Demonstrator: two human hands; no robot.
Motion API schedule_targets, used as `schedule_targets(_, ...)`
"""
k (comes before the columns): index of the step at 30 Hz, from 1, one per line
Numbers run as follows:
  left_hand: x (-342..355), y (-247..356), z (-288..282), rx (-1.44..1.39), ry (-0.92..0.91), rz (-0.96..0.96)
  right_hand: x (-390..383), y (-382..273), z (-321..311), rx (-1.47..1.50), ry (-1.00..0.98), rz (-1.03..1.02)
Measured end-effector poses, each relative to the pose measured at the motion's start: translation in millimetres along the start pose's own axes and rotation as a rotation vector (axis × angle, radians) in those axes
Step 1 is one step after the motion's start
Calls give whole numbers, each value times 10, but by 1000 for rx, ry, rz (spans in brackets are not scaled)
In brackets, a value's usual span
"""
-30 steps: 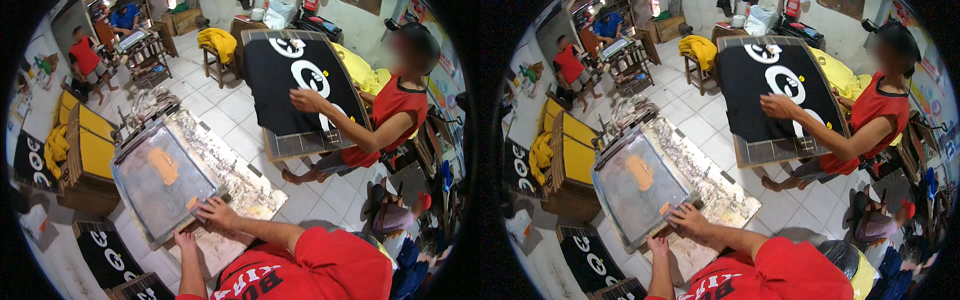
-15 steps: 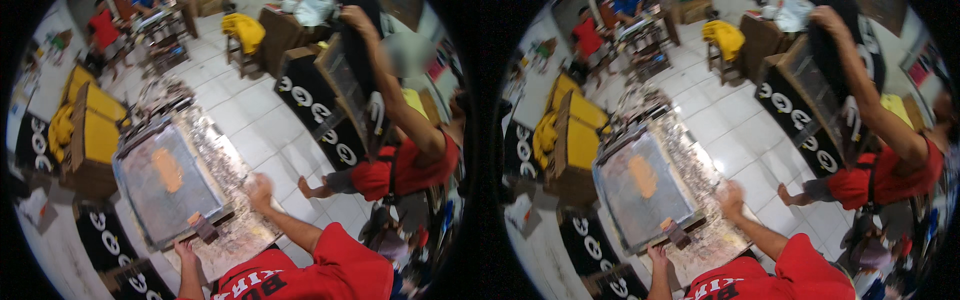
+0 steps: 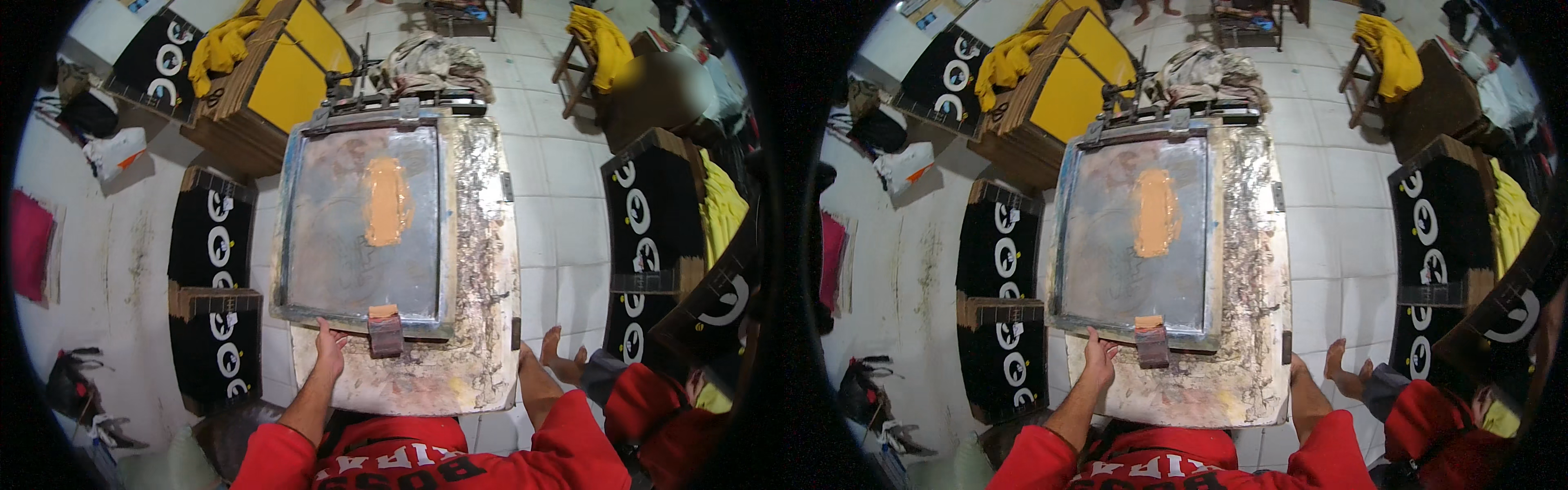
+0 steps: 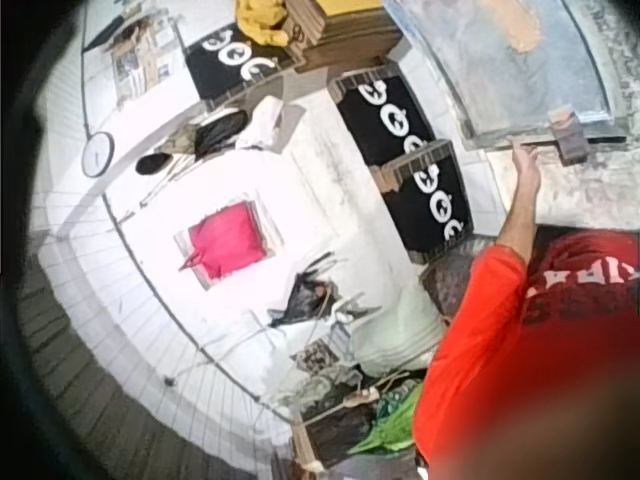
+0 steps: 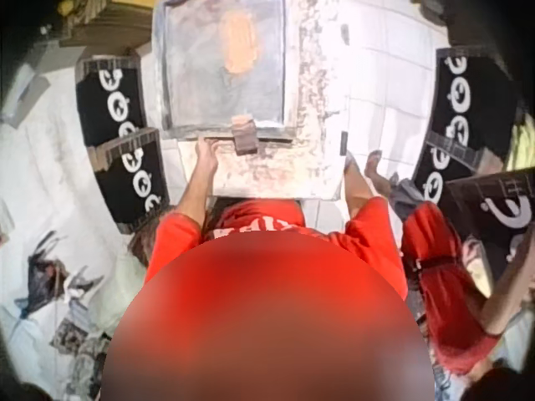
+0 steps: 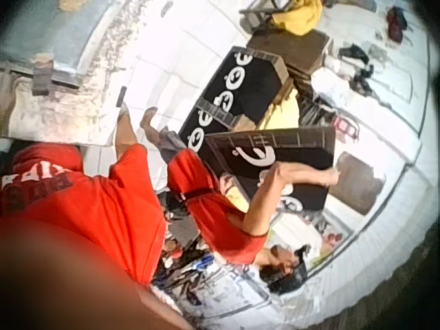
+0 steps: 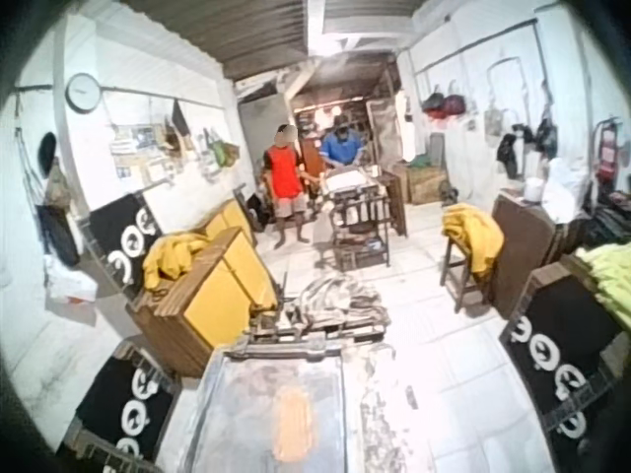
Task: The person performs screen printing on black boards with a cartoon face design. They place a board on the press, lower the screen, pull a squeegee across to apply white ink, lift the screen, and remove the printed board. This cycle repeats for multiple boards.
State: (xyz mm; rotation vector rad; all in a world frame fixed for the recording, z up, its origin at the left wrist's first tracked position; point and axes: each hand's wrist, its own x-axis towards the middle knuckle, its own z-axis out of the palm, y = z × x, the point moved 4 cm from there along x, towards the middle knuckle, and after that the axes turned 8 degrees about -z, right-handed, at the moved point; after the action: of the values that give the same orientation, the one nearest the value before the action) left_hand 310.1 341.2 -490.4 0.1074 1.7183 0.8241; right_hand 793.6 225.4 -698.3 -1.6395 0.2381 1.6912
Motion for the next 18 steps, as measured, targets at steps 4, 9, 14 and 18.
schedule_targets(4,-45,33,23,13,18,-2,94,-37,79,202,-64,32)
schedule_targets(9,-91,45,47,10,30,3,196,-454,50,417,-220,-65)
schedule_targets(14,-52,29,25,20,17,6,-48,-1913,-153,255,-67,-595)
schedule_targets(18,4,-3,-51,75,-15,37,-697,-3128,-213,487,-23,-581)
